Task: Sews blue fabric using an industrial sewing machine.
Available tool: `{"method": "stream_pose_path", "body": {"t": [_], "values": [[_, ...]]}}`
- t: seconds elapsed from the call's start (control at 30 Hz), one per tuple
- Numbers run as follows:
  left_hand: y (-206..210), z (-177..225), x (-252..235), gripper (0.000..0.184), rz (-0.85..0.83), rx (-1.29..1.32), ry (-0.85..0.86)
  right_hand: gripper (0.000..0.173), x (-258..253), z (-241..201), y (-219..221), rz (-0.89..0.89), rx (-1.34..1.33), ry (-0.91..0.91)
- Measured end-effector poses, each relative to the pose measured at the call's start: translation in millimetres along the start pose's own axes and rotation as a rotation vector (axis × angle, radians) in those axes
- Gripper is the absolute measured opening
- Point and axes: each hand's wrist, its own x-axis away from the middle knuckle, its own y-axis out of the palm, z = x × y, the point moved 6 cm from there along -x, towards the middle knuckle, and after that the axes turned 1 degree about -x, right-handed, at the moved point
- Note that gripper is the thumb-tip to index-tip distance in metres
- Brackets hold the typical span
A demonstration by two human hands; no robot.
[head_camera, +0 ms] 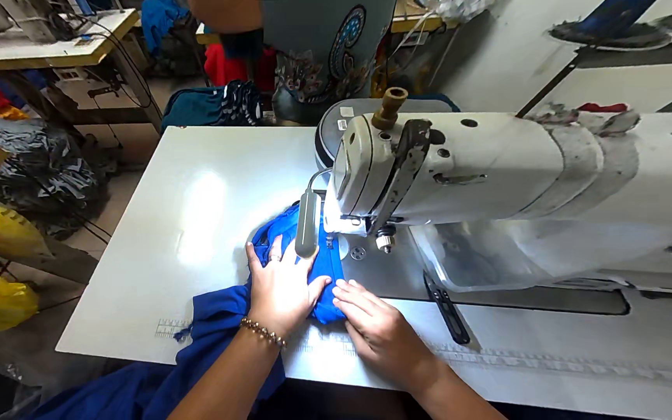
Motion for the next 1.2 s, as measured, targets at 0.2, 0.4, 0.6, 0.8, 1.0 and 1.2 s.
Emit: {"method": "stream_pose_path", "body": {"t": [0.2,0.4,0.6,0.8,1.0,1.2], "values": [[-10,-12,-28,0.059,0.011,0.071,0.03,0.025,-26,15,8,0.042,0.013,-0.002],[-37,-26,-11,0.041,0.429,0.173,0.305,0.023,-32,21,12,0.048,0.016,0.022],[-57,-17,45,0.039,0.474,-0.023,0.615,0.022,-34,21,12,0.046,0.021,0.026],[-57,35,77,0.038,0.362,0.243,0.713,0.022,-23,10,8,-0.012,0.04,-0.076],[-14,22,33,0.049,0.228,0.154,0.281,0.026,4,6,-7,-0.036,0.026,-0.14],[4,25,32,0.047,0.162,0.0,0.189,0.032,5,8,-7,-0.058,0.06,-0.17]]}}
